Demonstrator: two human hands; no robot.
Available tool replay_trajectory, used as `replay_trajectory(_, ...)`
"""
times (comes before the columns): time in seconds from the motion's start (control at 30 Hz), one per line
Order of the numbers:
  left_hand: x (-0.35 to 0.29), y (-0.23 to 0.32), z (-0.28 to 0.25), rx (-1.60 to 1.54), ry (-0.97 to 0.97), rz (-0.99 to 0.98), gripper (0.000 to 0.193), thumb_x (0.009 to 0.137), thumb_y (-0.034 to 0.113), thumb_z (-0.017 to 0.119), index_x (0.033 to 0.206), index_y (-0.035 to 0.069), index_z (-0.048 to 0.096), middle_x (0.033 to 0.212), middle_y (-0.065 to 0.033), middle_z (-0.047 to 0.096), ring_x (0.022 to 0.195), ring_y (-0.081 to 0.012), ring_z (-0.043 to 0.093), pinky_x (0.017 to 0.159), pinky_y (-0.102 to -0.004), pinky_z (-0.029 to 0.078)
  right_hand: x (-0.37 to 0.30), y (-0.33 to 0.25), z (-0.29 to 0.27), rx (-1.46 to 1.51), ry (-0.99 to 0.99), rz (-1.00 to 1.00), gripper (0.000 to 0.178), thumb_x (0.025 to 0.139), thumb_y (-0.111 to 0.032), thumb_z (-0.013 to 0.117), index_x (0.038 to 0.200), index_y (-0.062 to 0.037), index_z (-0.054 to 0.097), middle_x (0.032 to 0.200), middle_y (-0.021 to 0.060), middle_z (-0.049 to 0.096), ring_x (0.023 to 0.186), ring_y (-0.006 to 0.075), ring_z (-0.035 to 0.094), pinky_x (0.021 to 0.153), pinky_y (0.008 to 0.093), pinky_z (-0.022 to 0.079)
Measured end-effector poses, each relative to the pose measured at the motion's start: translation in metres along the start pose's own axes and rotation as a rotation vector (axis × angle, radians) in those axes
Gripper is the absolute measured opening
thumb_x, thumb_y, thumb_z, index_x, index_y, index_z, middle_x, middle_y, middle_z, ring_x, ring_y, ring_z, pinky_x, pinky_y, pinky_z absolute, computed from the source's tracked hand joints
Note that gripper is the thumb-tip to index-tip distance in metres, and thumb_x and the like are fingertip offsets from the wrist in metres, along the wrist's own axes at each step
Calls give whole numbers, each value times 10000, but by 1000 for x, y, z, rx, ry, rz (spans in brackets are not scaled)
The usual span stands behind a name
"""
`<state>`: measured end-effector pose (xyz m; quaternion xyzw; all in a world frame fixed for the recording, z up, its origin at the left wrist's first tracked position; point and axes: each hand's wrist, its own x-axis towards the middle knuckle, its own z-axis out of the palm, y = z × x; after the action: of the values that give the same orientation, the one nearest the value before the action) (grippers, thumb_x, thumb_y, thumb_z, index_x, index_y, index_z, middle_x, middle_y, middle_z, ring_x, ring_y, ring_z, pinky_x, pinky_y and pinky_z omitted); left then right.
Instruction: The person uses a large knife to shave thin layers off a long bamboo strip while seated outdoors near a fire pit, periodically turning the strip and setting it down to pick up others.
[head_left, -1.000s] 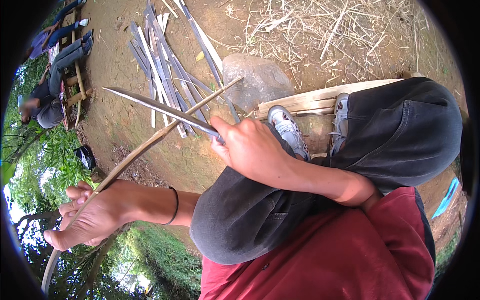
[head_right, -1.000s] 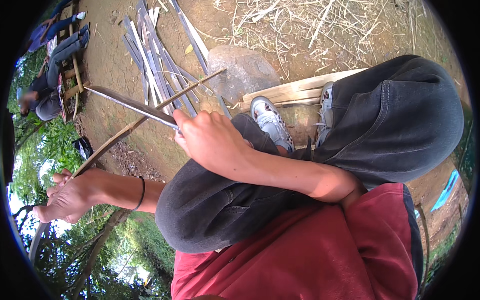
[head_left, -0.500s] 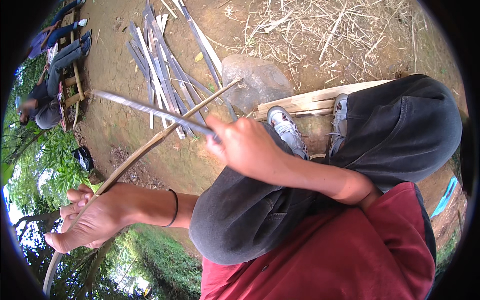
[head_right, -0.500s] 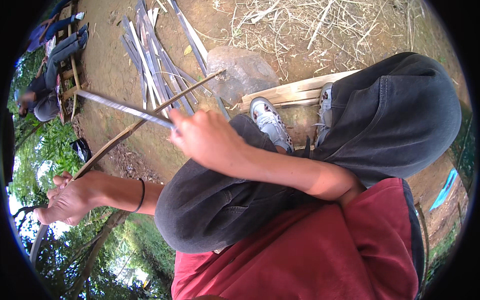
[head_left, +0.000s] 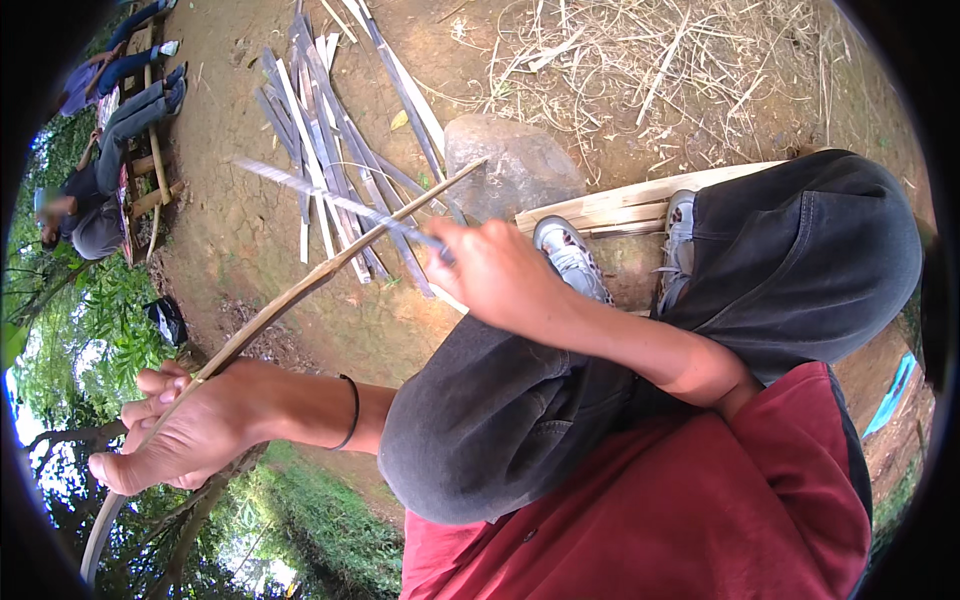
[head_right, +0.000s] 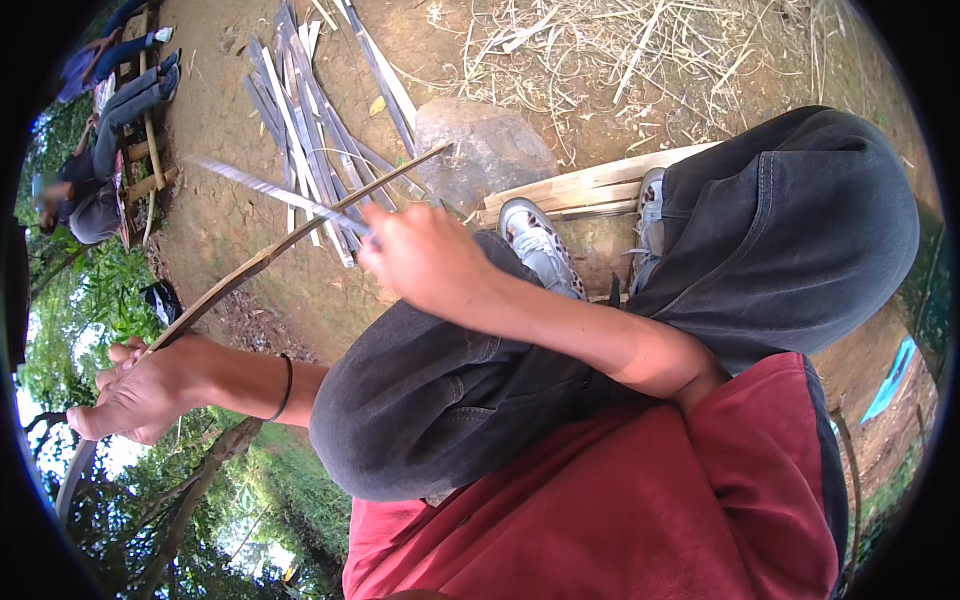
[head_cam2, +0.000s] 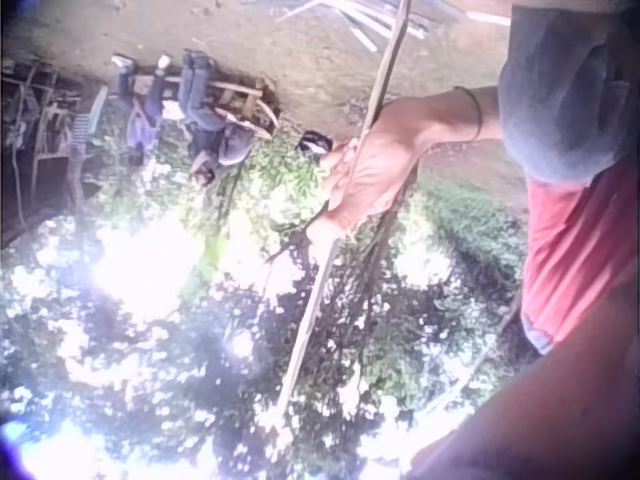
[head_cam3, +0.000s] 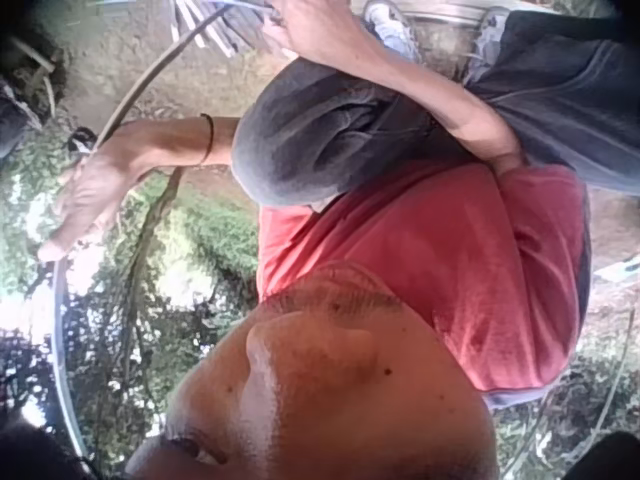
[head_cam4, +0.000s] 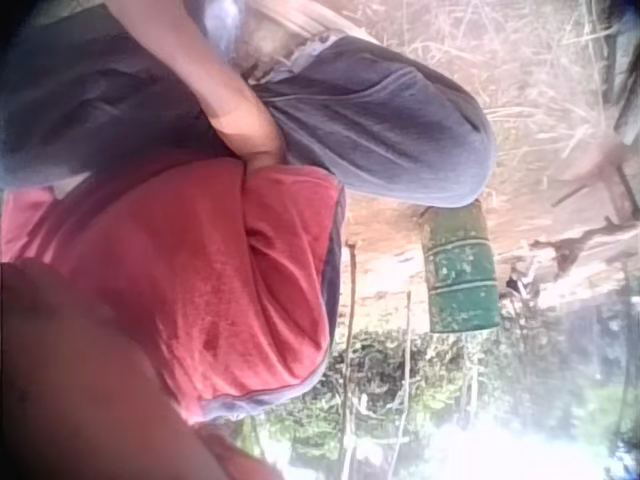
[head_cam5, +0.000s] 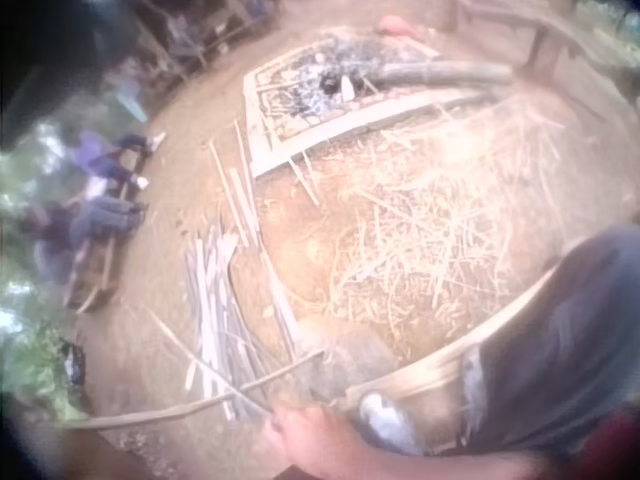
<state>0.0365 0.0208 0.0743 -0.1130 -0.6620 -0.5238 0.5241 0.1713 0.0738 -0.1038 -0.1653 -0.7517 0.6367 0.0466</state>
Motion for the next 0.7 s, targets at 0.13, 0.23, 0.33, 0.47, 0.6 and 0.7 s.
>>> replay_trajectory(0.13,0,3,1,-38,-18,-19,488,850,446,570,565,147,311,469,5,248,423,-149,288,437,-298,263,5,134,23,-258,37,353,294,859,-144,547,974,117,620,663,285,624,687,433,657,662,485,543)
replay_trajectory(0.23,4,3,-1,-10,-10,16,510,854,448,574,540,171,284,474,9,242,427,-142,284,451,-288,260,11,123,26,-236,29,392,282,856,-165,554,912,103,623,724,317,623,755,458,645,710,494,531)
replay_trajectory(0.33,-3,5,1,32,9,-33,531,850,433,577,525,176,245,478,13,230,439,-139,269,465,-282,247,11,70,13,-171,-29,313,260,846,-159,564,941,75,628,732,302,631,738,457,643,709,502,525)
replay_trajectory(0.47,-3,1,0,-37,11,-15,533,843,417,572,523,173,223,476,14,208,450,-135,258,474,-279,237,8,65,15,-169,-29,253,251,838,-156,574,936,69,628,736,271,649,718,444,650,700,506,523)
replay_trajectory(0.6,0,5,1,-28,5,-22,526,856,421,577,526,170,253,476,11,249,448,-131,284,468,-280,245,3,148,26,-339,38,348,254,843,-147,572,951,75,630,725,263,649,717,443,650,687,492,528)
replay_trajectory(0.7,0,3,0,-35,1,49,467,849,393,582,551,162,307,467,14,272,438,-129,319,464,-273,266,6,117,22,-269,10,371,268,851,-157,566,964,77,634,720,260,649,717,444,650,691,487,531)
